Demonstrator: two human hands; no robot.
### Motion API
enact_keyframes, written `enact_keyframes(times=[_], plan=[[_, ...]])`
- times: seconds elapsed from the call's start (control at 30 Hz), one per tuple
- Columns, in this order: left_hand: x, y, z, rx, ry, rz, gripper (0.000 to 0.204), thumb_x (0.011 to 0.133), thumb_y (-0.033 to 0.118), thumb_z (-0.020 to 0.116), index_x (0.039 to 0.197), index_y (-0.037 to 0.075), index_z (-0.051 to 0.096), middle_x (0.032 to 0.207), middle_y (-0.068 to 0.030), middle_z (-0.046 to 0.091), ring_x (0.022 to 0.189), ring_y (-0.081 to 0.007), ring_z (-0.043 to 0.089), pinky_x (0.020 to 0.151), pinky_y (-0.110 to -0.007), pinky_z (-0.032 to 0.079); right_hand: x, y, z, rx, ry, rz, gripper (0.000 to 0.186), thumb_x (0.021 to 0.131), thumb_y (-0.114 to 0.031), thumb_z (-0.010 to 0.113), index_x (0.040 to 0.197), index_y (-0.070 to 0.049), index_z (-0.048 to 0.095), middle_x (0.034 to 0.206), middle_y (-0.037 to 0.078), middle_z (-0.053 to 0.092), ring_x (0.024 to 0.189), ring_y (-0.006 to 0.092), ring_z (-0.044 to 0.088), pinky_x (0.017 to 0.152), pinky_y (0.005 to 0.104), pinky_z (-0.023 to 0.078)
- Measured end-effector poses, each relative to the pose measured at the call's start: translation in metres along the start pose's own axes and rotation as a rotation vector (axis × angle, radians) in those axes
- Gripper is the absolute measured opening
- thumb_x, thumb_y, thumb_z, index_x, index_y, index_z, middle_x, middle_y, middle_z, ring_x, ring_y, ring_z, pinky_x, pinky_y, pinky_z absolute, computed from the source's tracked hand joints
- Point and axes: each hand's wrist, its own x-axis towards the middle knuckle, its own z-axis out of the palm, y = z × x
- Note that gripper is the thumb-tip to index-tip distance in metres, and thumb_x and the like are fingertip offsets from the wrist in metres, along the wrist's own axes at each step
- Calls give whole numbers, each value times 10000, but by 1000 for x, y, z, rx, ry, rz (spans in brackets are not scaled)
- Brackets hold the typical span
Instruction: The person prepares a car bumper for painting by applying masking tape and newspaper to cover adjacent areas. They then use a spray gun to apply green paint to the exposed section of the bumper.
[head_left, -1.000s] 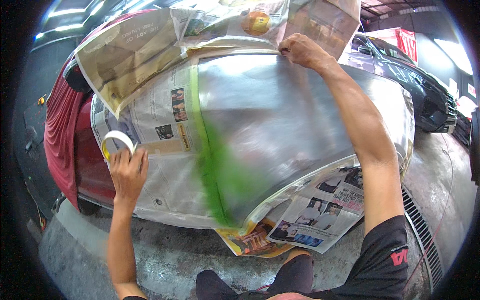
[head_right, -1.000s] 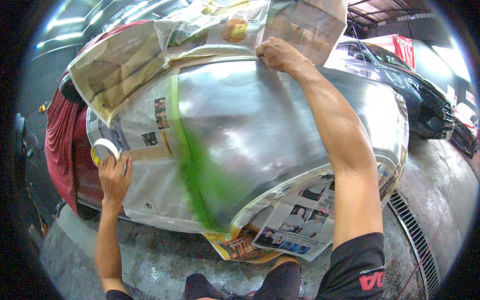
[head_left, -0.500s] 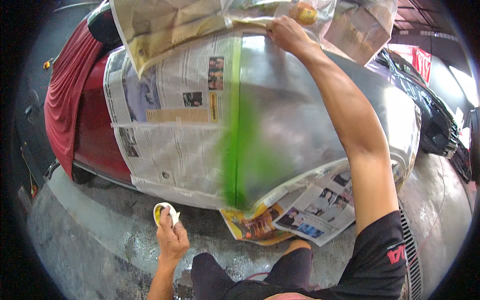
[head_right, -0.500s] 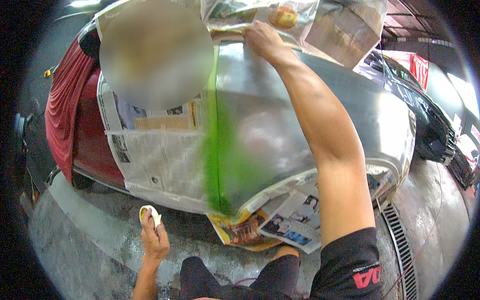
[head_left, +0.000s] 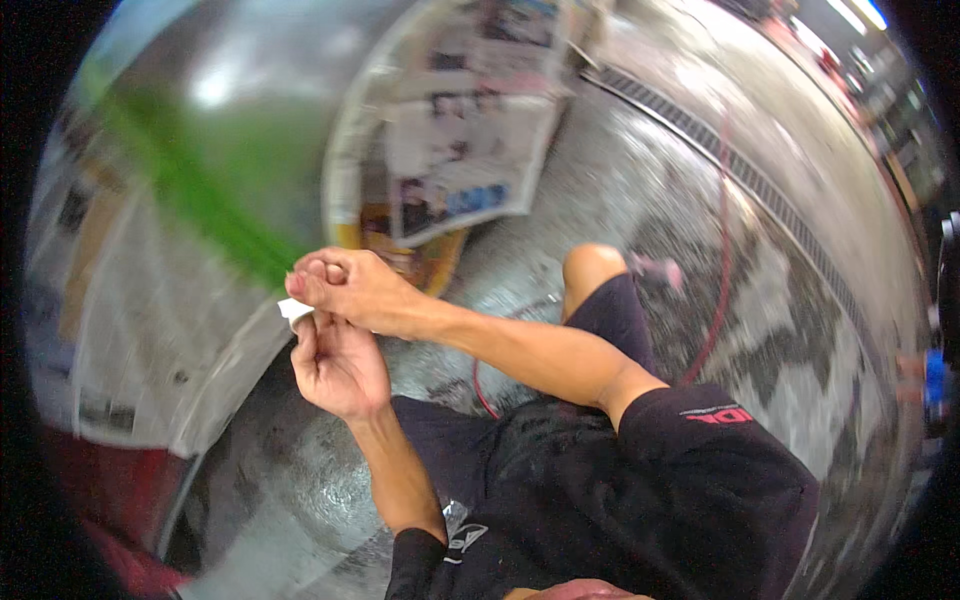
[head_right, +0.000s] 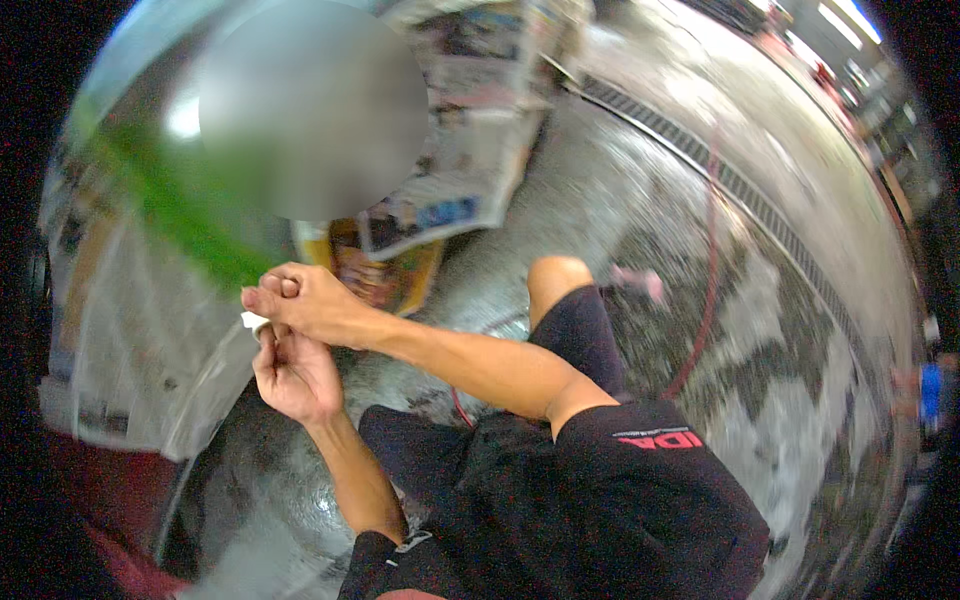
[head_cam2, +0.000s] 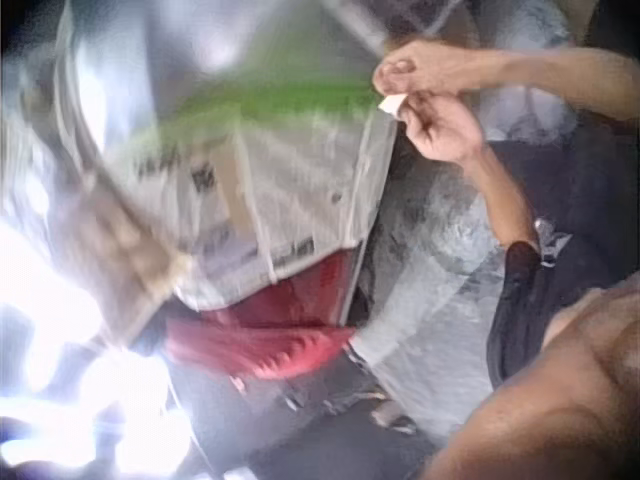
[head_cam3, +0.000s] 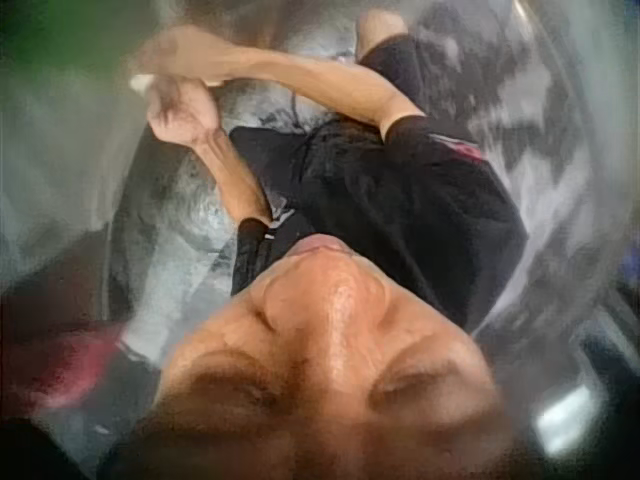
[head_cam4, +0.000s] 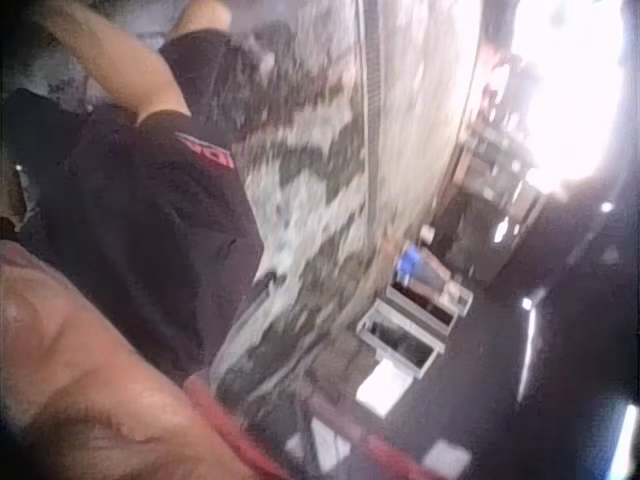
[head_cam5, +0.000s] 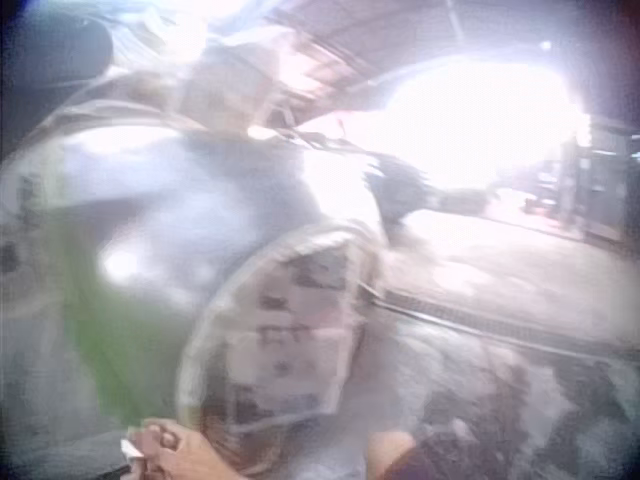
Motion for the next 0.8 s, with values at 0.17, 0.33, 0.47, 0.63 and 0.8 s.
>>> enact_keyframes(times=[0.17,0.33,0.47,0.63,0.8], plan=[[1,-87,-16,190,58,-202,524,1009,68,535,1510,5,396,1570,-201,414,1385,-327,489,1201,-457,372,-61,37,-51,590,179,96,512,904,-487,773,1131,-43,656,1080,58,667,1040,137,622,878,282,517],[5,-183,-27,375,-250,-589,799,1030,257,607,1640,236,92,1618,-215,332,1212,-349,644,1021,-437,547,-116,73,-127,630,444,54,505,959,-415,671,1328,-83,578,1308,118,605,1244,249,574,1046,427,459],[14,-233,-19,160,-121,-675,827,1033,313,597,1637,352,33,1527,-195,442,1096,-368,685,885,-448,623,-141,90,-161,681,503,128,523,951,-374,679,1367,-88,544,1324,124,594,1243,267,565,1068,470,455],[18,-345,-31,1024,-43,-278,688,1029,221,594,1607,134,232,1098,-159,679,844,-278,732,713,-383,590,-206,153,-222,544,65,365,1087,804,-580,799,1597,-72,257,1585,172,400,1443,335,404,1196,521,316],[-38,-331,-50,1251,-106,-294,476,1027,197,576,1475,79,466,850,-122,621,717,-236,629,693,-396,514,-289,279,-403,447,911,646,1105,763,-884,574,1556,-140,381,1591,128,390,1435,357,366,1131,495,312]])
